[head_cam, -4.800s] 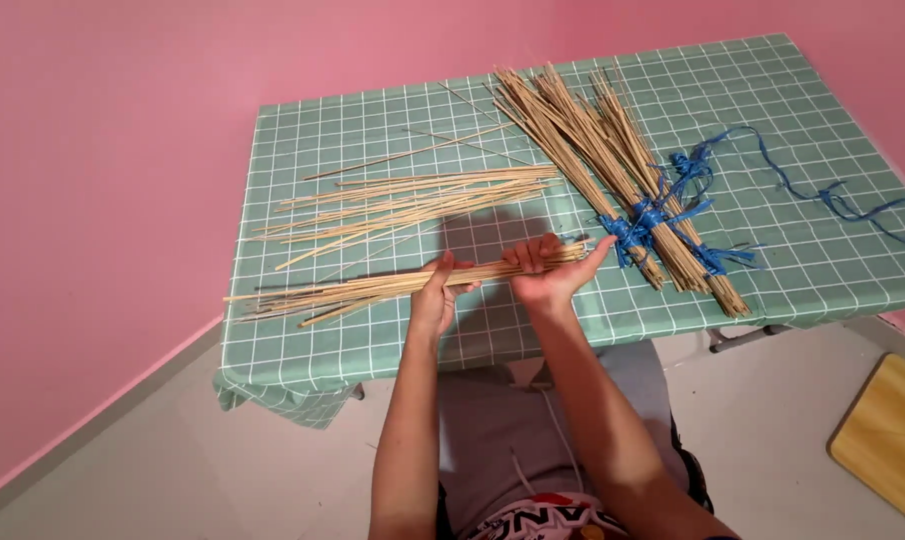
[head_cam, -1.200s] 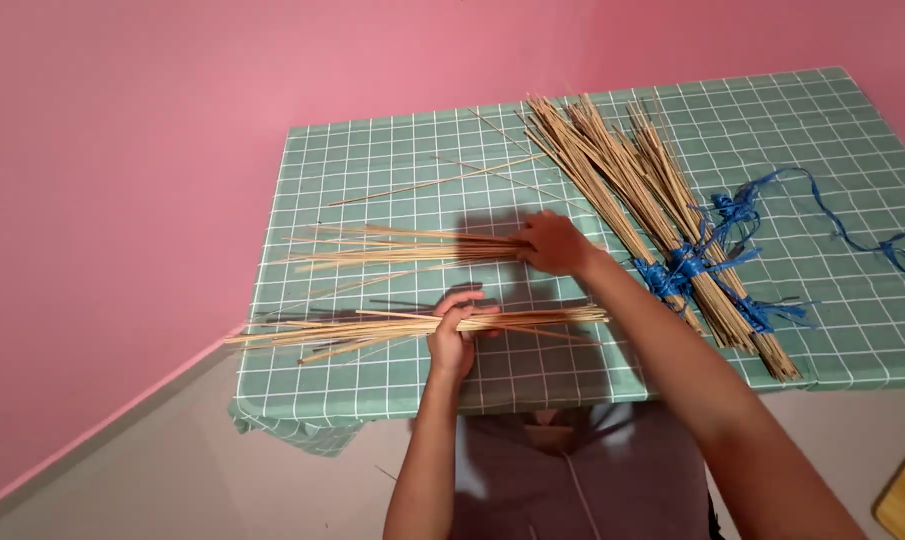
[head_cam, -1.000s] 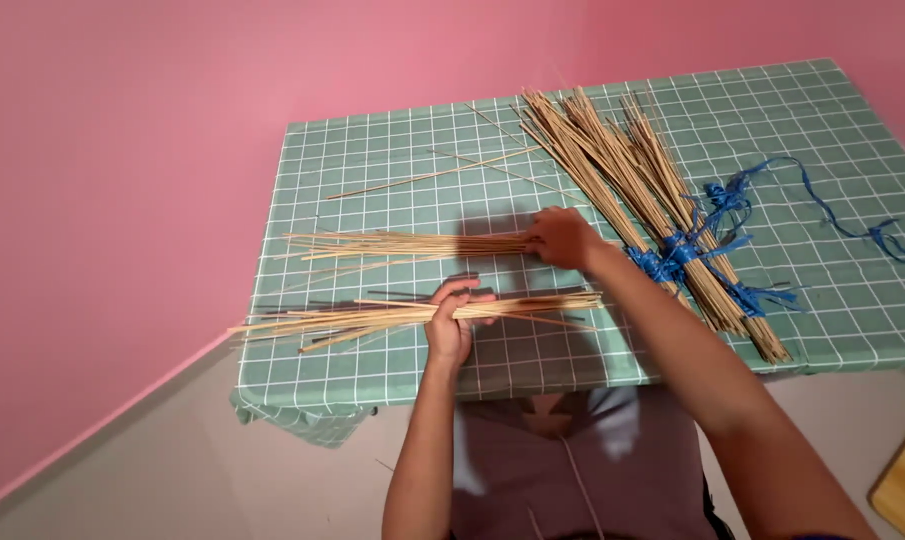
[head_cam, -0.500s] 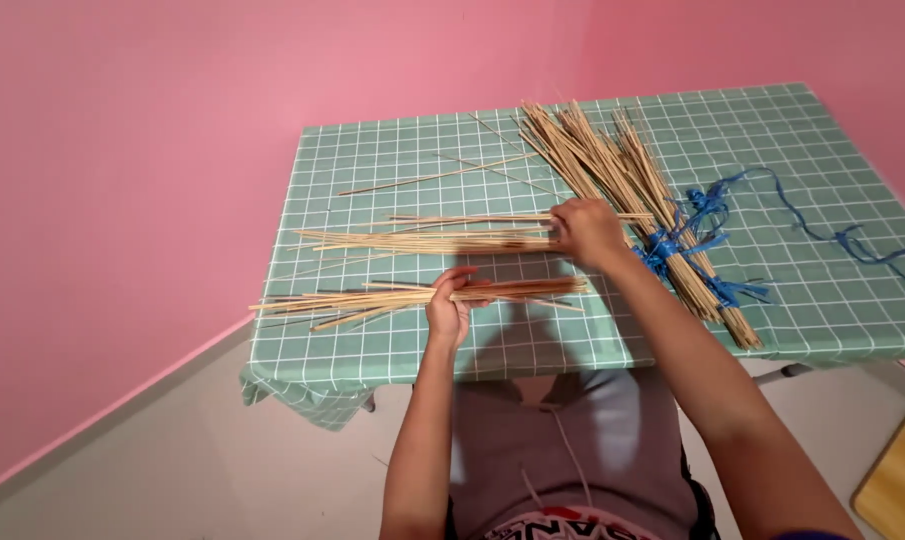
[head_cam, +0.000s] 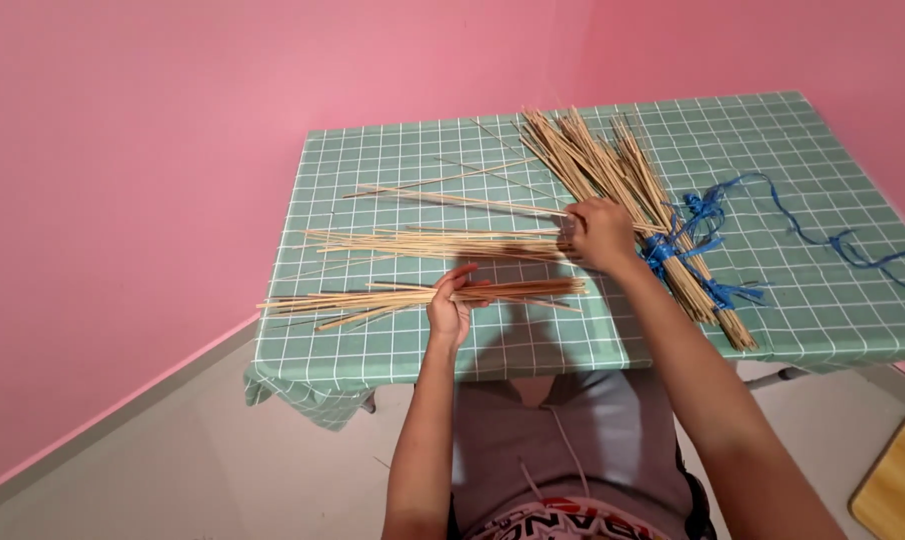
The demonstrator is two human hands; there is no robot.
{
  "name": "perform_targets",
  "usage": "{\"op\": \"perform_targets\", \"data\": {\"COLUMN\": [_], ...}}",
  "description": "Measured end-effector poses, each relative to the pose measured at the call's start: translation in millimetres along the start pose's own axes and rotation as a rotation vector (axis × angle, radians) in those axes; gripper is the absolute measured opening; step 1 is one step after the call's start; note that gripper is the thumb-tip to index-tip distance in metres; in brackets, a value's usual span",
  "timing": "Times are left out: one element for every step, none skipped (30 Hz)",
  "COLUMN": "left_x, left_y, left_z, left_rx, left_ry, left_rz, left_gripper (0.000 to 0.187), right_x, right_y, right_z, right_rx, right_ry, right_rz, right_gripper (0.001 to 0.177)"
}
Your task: Sorting and bundling thin wooden sticks on a checkered table.
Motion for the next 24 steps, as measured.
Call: {"op": "perform_targets", "data": {"left_x": [0, 1, -2, -3, -5, -7, -8, -9, -9, -6, -3, -1, -3, -4, -7, -12, -17, -22, -23, -23, -23, -19, -15, -11], "left_y": [2, 4, 5, 5, 5, 5, 7, 9, 11, 9, 5, 2, 4, 7, 8, 13, 17, 21, 21, 21, 21, 15, 9, 4], "left_z": [1, 3, 2, 4, 5, 5, 7, 9, 11, 8, 6, 3, 6, 9, 13, 19, 25, 31, 32, 34, 36, 31, 26, 20], "left_rx": [-0.001, -0.002, -0.001, -0.001, -0.001, -0.001, 0.000, 0.010, 0.019, 0.019, 0.016, 0.014, 0.014, 0.025, 0.038, 0.039, 0.046, 0.053, 0.053, 0.076, 0.099, 0.100, 0.107, 0.115], "left_ry": [0.000, -0.002, 0.002, 0.007, 0.009, 0.012, 0.016, 0.001, -0.015, -0.011, -0.029, -0.046, -0.043, -0.051, -0.058, -0.055, -0.058, -0.060, -0.059, -0.065, -0.072, -0.072, -0.087, -0.102], "left_rz": [0.004, 0.006, 0.004, 0.003, 0.010, 0.016, 0.019, 0.015, 0.013, 0.018, 0.019, 0.020, 0.023, 0.033, 0.037, 0.035, 0.039, 0.043, 0.040, 0.051, 0.063, 0.059, 0.072, 0.085], "left_gripper": [0.035, 0.035, 0.035, 0.035, 0.036, 0.036, 0.036, 0.037, 0.039, 0.039, 0.041, 0.045, 0.045, 0.046, 0.047, 0.047, 0.048, 0.049, 0.049, 0.049, 0.049, 0.049, 0.046, 0.045], "right_x": [0, 1, -2, -3, -6, -10, -10, -10, -9, -8, -8, -9, -9, -9, -11, -14, -17, -20, -22, -25, -27, -30, -34, -37], "right_y": [-2, -4, -8, -9, -11, -14, -15, -17, -18, -22, -25, -29, -32, -36, -38, -49, -60, -70, -78, -86, -93, -95, -98, -100], "right_z": [-3, -7, -9, -9, -8, -6, -4, -2, 0, -2, -4, -5, -6, -7, -8, -14, -21, -28, -32, -35, -39, -34, -29, -23], "right_rx": [0.000, 0.040, 0.083, 0.086, 0.111, 0.136, 0.140, 0.178, 0.215, 0.218, 0.269, 0.320, 0.322, 0.375, 0.427, 0.429, 0.468, 0.507, 0.508, 0.476, 0.443, 0.444, 0.350, 0.256], "right_ry": [0.002, 0.004, -0.001, -0.005, 0.016, 0.037, 0.035, 0.060, 0.085, 0.084, 0.080, 0.075, 0.074, 0.058, 0.040, 0.037, 0.005, -0.028, -0.030, -0.049, -0.066, -0.068, -0.088, -0.108], "right_rz": [-0.004, -0.009, -0.011, -0.011, -0.016, -0.021, -0.024, -0.029, -0.035, -0.039, -0.060, -0.080, -0.084, -0.100, -0.112, -0.110, -0.134, -0.157, -0.154, -0.203, -0.252, -0.248, -0.262, -0.275], "right_gripper": [0.018, 0.016, 0.014, 0.014, 0.013, 0.012, 0.012, 0.011, 0.010, 0.010, 0.011, 0.013, 0.013, 0.014, 0.016, 0.016, 0.019, 0.022, 0.022, 0.023, 0.024, 0.024, 0.022, 0.020]}}
Point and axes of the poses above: each hand's wrist, its own x-axis towards the middle knuckle, its own z-axis out of the palm, y = z × x, the point moved 1 cm from there along x, towards the middle knuckle, and after that the axes turned 2 degrees about -y, right-handed, at the moved point
